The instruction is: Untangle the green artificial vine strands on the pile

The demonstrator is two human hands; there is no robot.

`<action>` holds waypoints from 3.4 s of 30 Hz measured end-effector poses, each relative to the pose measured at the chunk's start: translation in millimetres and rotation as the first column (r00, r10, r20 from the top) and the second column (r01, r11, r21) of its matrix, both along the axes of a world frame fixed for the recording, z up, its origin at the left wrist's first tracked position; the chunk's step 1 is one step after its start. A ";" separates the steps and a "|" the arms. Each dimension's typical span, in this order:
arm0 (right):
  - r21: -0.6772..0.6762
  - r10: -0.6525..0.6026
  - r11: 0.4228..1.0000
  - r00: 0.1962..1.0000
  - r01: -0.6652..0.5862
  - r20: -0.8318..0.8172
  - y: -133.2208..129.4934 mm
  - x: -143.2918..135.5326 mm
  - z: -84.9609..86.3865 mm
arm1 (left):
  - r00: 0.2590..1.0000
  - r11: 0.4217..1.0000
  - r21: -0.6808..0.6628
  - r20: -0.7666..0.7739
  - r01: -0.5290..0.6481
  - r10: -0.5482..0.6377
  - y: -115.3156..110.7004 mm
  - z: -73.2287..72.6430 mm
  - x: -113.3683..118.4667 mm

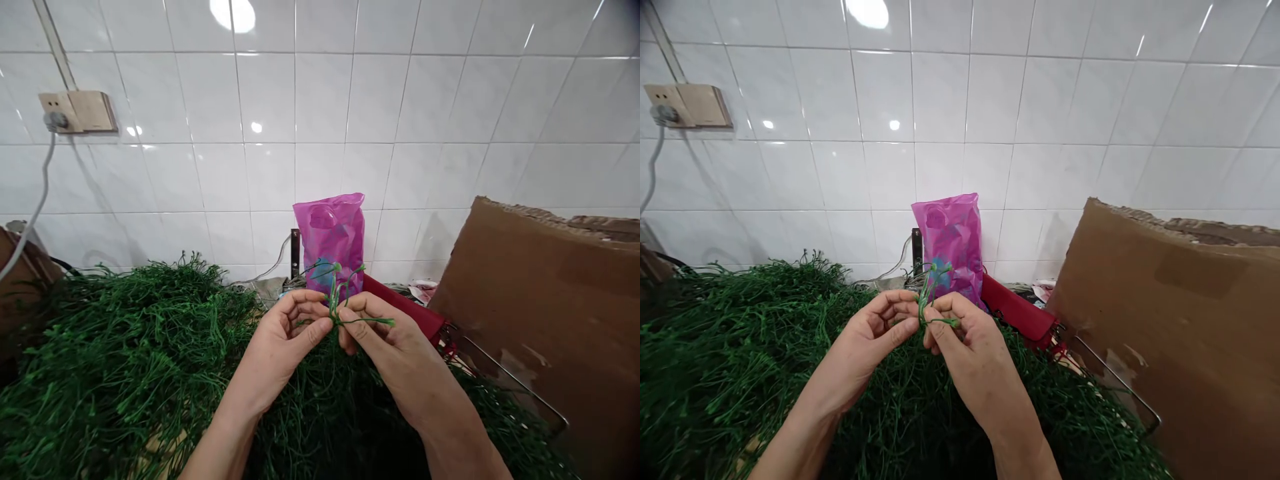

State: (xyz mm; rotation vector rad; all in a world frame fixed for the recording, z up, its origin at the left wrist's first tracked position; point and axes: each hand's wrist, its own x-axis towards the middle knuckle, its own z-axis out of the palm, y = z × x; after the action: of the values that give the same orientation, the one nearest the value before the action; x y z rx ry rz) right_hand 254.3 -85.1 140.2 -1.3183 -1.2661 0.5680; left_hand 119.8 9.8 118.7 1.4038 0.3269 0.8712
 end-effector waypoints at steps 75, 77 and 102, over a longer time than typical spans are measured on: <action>-0.140 0.278 0.960 0.893 -0.243 0.355 7.3 31.2 -10.9 | 0.927 0.860 0.498 -0.364 0.114 0.088 3.4 -2.8 -6.9; -0.125 0.221 0.975 0.872 -0.185 0.437 9.4 25.0 -12.6 | 0.902 0.851 0.521 -0.398 0.073 0.166 3.2 -3.9 -5.2; -0.048 0.617 0.787 0.786 -0.615 0.037 7.3 27.7 -37.7 | 0.835 0.834 0.070 -0.109 0.548 -0.539 1.6 -2.1 -21.3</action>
State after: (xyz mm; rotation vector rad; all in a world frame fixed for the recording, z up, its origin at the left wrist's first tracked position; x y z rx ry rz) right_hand 282.0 -77.8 102.5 -0.9214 -1.7500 1.0213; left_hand 98.5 11.4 116.5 1.5201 -0.0640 0.3566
